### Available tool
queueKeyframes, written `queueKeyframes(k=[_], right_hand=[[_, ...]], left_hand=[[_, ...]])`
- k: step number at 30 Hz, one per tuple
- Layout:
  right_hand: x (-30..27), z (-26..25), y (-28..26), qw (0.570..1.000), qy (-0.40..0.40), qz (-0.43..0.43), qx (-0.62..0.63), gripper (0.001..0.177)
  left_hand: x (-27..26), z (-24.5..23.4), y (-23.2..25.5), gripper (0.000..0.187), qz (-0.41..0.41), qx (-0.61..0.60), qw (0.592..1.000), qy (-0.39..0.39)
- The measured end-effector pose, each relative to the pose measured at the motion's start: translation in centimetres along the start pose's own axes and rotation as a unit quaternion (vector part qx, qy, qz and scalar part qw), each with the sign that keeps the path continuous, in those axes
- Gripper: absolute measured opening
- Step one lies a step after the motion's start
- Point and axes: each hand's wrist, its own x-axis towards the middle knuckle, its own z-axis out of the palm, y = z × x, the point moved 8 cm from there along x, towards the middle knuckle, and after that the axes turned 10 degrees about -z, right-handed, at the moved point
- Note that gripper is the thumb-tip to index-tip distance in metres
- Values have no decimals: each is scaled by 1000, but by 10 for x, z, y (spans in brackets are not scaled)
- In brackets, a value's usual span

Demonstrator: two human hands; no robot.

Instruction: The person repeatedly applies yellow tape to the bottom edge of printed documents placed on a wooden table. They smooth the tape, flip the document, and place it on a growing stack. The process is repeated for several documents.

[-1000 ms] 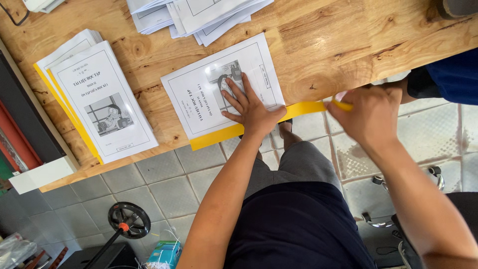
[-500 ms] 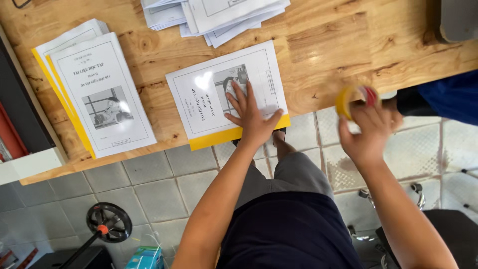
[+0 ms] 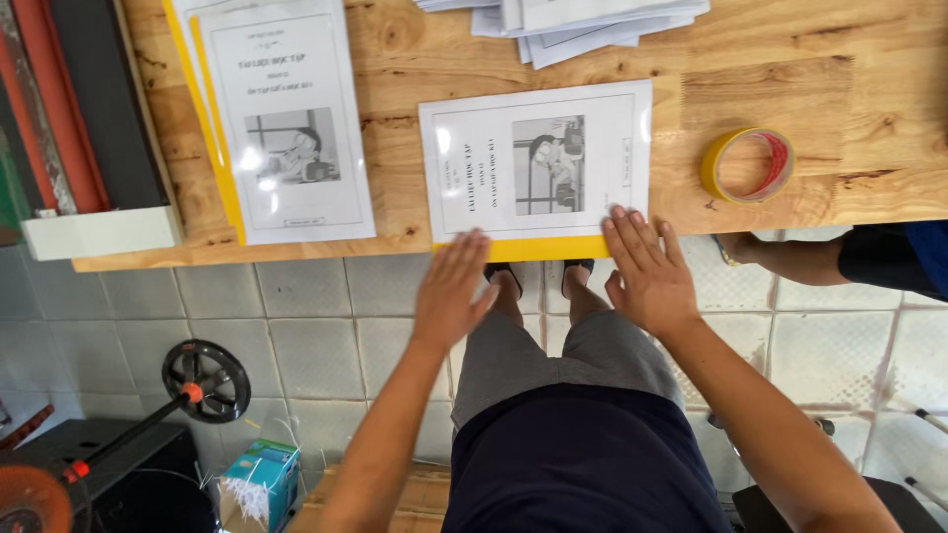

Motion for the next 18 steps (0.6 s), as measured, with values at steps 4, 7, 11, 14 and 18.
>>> queueKeyframes(k=[4,7,11,14,18], right_hand=[[3,-13,-4,999,14,37,-2,76],[29,-3,-41,999,-6,48,12,74],[76,27,-117,985,1,-82,155,75],[72,43,-113,993,-32,-111,29,70],[27,50,-44,989,-148,-32,2,72]], left_hand=[[-22,-23,-43,79,-83,69,993,53],[-23,-26,-37,81,-64,28,992,109],[-4,-8,-14,76,37,19,994,105],[-3,2,-17,73,51,57,991,113],[-5,6,-22,67,59,71,984,151]])
